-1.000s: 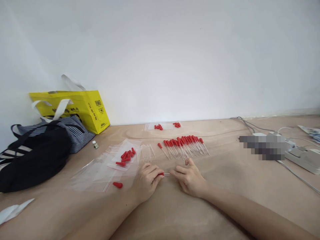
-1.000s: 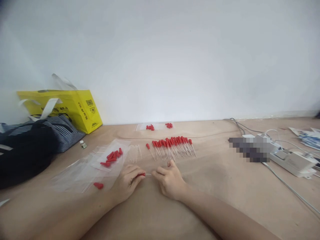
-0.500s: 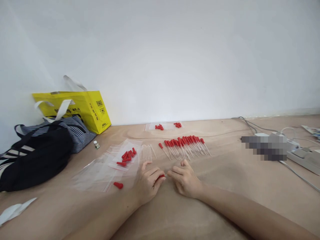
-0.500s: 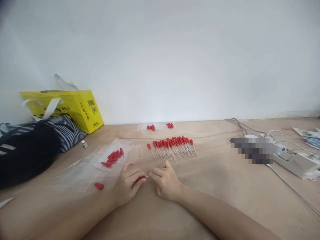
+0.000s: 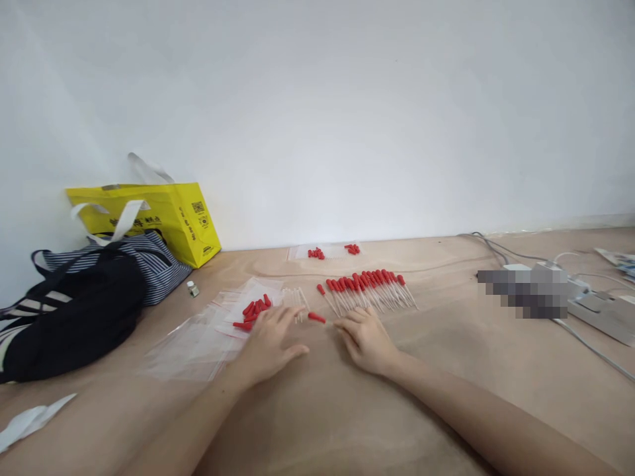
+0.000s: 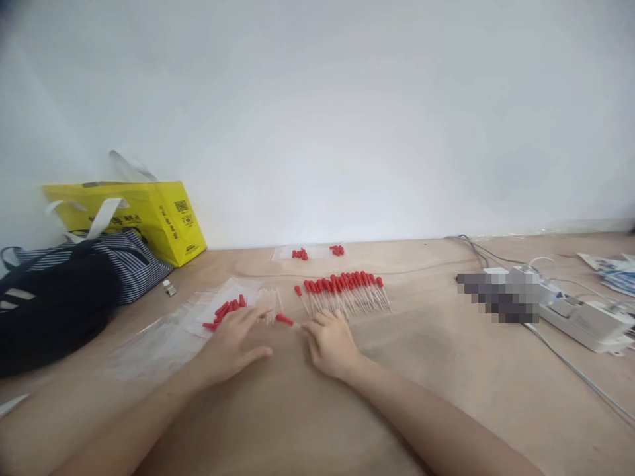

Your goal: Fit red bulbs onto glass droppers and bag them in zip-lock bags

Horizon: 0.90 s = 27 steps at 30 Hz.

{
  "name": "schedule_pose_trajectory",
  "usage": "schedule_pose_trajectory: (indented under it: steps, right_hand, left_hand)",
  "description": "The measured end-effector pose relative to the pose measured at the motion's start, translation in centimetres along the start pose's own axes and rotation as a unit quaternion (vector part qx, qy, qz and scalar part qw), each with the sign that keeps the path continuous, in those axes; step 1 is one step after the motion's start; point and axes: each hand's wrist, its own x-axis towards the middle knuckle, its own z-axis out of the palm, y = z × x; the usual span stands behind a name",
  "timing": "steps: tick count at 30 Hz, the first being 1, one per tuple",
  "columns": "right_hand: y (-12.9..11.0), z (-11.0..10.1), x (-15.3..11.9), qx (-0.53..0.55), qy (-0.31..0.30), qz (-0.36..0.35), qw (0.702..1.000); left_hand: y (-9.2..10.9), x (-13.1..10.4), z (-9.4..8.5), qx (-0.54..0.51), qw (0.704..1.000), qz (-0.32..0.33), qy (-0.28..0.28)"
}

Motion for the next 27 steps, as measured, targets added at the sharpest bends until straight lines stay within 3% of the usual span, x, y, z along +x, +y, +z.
schedule_pose_trajectory:
  steps: [4,6,9,14,20,22,25,27]
  right_hand:
    - [0.5,0.9,2.3,-0.021,0.051,0.147,0.988]
    - [0.6,1.4,3.6,-0.048,0.046,0.188,0.980]
    - [0.3,2.2,5.0,-0.085,0.024,0.215,0.973]
    - [-0.3,3.1,5.9,-0.109,-0.002,0.239,0.965]
    - [-0.6,3.0,6.1,-0.117,0.004,0.225,0.967]
    - [-1.0,3.1,6.4,-0.115,0.002,0.213,0.970]
    - [-1.9,3.3,7.4,-0.104,-0.006,0.192,0.976]
    - [-2.6,3.6,8.2,-0.096,-0.024,0.189,0.977]
  left_hand:
    - [-2.5,-1.2,-4.1,-0.042,0.971,-0.101,-0.213]
    - [-3.3,-1.6,-5.3,-0.044,0.950,-0.159,-0.264]
    - [-3.6,-1.8,-5.6,-0.039,0.932,-0.217,-0.289]
    - [-3.8,-2.0,-5.2,-0.037,0.931,-0.217,-0.291]
    - [-3.1,-1.7,-4.6,-0.112,0.961,-0.112,-0.229]
    - [-2.2,-1.2,-3.4,-0.182,0.963,-0.070,-0.184]
    - [-0.9,-0.7,-0.9,-0.313,0.943,-0.063,-0.096]
    - [-0.5,-0.6,0.6,-0.356,0.929,-0.052,-0.091]
